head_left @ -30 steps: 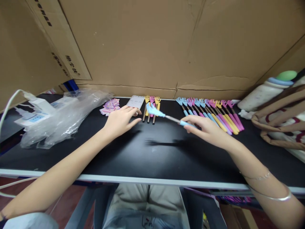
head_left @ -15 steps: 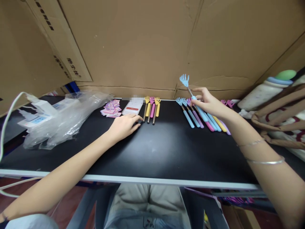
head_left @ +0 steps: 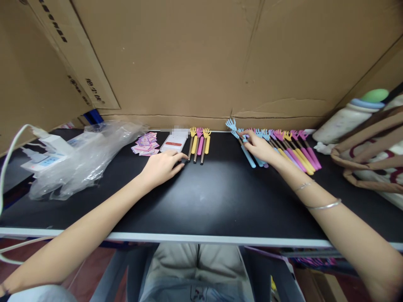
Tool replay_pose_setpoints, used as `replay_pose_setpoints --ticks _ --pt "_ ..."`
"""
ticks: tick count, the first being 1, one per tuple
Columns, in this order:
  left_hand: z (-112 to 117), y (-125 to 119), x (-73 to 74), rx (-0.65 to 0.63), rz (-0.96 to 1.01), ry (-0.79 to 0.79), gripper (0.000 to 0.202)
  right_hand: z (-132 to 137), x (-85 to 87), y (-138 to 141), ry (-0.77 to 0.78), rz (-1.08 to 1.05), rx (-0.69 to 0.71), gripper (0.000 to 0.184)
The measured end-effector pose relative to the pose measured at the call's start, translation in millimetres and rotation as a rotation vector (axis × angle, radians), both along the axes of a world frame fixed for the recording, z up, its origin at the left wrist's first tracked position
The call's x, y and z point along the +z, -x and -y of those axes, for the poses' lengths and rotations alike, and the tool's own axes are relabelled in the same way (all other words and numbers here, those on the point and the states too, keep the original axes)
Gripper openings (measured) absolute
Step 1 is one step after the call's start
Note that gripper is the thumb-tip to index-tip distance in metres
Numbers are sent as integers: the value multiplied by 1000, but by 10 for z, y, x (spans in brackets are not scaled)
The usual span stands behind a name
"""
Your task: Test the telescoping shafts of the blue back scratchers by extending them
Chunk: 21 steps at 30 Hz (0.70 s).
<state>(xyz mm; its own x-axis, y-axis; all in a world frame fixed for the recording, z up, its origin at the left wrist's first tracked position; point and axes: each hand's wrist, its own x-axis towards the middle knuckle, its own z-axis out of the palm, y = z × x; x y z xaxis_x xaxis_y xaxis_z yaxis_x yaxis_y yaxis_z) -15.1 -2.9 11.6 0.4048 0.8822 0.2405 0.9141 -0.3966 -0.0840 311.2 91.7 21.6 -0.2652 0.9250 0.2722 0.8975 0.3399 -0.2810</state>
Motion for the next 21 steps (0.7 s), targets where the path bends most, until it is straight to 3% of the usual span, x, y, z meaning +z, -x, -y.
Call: replay_pose_setpoints --ticks 5,13,21 --pt "7 -8 17 28 -12 14 30 11 -68 94 106 -99 -50 45" --pt "7 0 24 -4 -40 11 32 102 -210 264 -134 173 -13 41" --pt "20 -1 28 -35 -64 -2 31 74 -272 266 -197 284 -9 35"
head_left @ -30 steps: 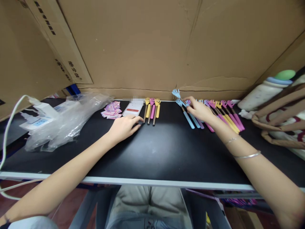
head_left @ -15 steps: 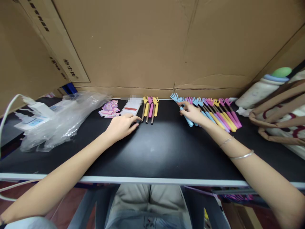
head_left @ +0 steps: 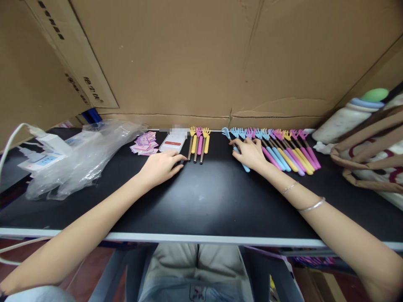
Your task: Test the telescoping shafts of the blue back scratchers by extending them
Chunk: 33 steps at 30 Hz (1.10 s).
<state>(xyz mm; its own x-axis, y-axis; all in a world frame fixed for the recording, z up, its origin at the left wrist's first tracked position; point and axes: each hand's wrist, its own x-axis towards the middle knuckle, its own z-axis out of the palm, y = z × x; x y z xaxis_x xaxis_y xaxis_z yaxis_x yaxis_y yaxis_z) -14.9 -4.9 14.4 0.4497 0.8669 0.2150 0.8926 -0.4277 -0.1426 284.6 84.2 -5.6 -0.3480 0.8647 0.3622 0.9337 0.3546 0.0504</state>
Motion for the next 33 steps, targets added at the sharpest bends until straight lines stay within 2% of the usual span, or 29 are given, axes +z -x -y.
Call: replay_pose_setpoints --ticks 14,23,33 --pt "-1 14 -1 -12 -4 -2 30 21 40 -21 -33 35 -13 29" --pt "1 15 -7 -6 -12 4 31 0 30 -43 3 -11 -37 35" --pt "21 6 26 -12 -1 15 32 35 57 -66 10 11 14 40"
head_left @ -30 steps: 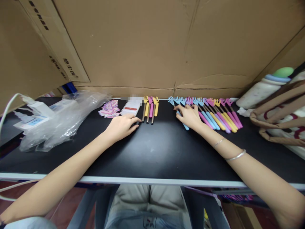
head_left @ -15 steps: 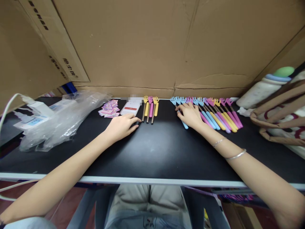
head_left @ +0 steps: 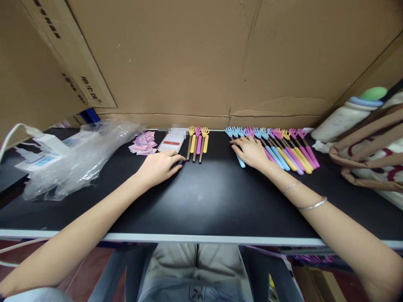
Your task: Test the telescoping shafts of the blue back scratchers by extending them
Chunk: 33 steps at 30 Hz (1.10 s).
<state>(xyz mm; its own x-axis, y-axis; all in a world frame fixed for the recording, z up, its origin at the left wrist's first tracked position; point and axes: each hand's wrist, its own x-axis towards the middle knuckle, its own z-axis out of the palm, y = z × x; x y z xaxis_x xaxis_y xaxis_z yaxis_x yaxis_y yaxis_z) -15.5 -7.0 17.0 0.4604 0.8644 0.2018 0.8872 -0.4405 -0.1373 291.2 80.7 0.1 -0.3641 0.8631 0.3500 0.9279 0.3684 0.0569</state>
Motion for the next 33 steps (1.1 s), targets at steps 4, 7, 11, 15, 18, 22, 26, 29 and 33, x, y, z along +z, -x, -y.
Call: replay_pose_setpoints --ticks 4,7,11,15,18,22,26,29,33 --pt "-2 0 1 -3 0 4 32 58 76 2 -93 39 24 34" --pt "-2 4 -1 -11 3 5 32 163 182 50 -115 55 64 30" --pt "10 2 -2 -14 7 -3 31 378 302 186 -57 -11 155 28" --pt "51 -43 13 -22 61 -13 29 594 305 368 -85 46 353 28" --pt "86 -94 25 -44 100 -15 27 696 233 487 -51 116 495 30" --pt "113 -149 6 -136 127 -7 27 719 127 556 -2 145 584 31" --pt "123 -186 -37 -254 117 33 27 678 91 534 26 104 615 26" --pt "122 -202 -61 -309 116 40 27 659 93 512 49 91 642 22" --pt "134 -233 -71 -366 124 8 26 656 92 510 54 98 647 19"
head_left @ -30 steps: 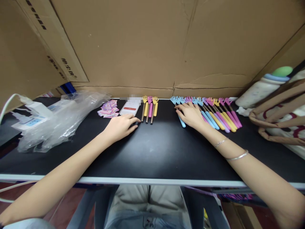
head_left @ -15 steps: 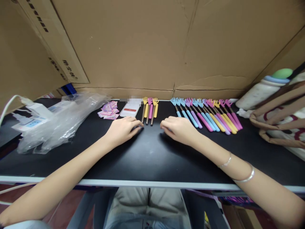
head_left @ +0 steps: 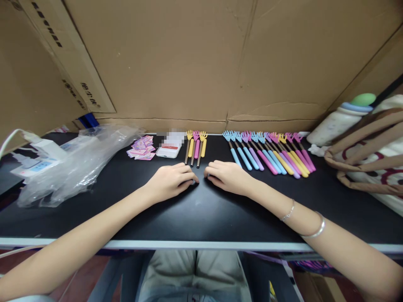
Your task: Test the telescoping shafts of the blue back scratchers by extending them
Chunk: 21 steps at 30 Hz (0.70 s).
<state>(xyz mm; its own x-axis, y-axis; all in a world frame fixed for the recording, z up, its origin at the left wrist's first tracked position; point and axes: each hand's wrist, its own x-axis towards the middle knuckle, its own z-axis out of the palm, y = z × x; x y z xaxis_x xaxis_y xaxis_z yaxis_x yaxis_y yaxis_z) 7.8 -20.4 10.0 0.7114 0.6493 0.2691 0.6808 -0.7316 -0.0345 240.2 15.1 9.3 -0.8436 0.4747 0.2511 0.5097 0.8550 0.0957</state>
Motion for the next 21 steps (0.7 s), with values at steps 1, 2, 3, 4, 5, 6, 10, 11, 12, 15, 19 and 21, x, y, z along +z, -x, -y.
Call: replay_pose_setpoints --ticks 1,2,3,4,5,6,10,11,12,15,19,21 --pt "14 -20 0 -21 -1 -23 26 1 -3 2 -2 0 -1 19" --pt "34 -49 0 -46 -4 -56 26 2 -7 4 -4 0 -4 18" --pt "61 -89 -1 -74 -8 -99 26 3 -13 7 -5 -2 -7 17" --pt "95 -140 -3 -105 -10 -152 26 3 -21 10 -6 -4 -10 16" --pt "134 -204 -6 -144 -12 -207 24 2 -30 14 -4 -7 -12 16" --pt "177 -283 -11 -184 -6 -267 23 0 -40 18 1 -11 -16 15" --pt "355 -736 -32 -359 56 -419 22 -18 -74 31 13 -24 -56 14" --pt "396 -875 -32 -398 58 -437 24 -23 -77 30 13 -24 -64 14" --pt "434 -1017 -26 -432 56 -452 27 -27 -77 26 13 -24 -66 14" --pt "527 -1416 19 -473 64 -479 35 -33 -69 2 15 -37 -60 16" --pt "555 -1796 78 -470 50 -473 42 -37 -68 -26 -24 -35 -87 19" --pt "516 -1921 76 -485 65 -418 43 -39 -72 -28 -40 -20 -90 20"
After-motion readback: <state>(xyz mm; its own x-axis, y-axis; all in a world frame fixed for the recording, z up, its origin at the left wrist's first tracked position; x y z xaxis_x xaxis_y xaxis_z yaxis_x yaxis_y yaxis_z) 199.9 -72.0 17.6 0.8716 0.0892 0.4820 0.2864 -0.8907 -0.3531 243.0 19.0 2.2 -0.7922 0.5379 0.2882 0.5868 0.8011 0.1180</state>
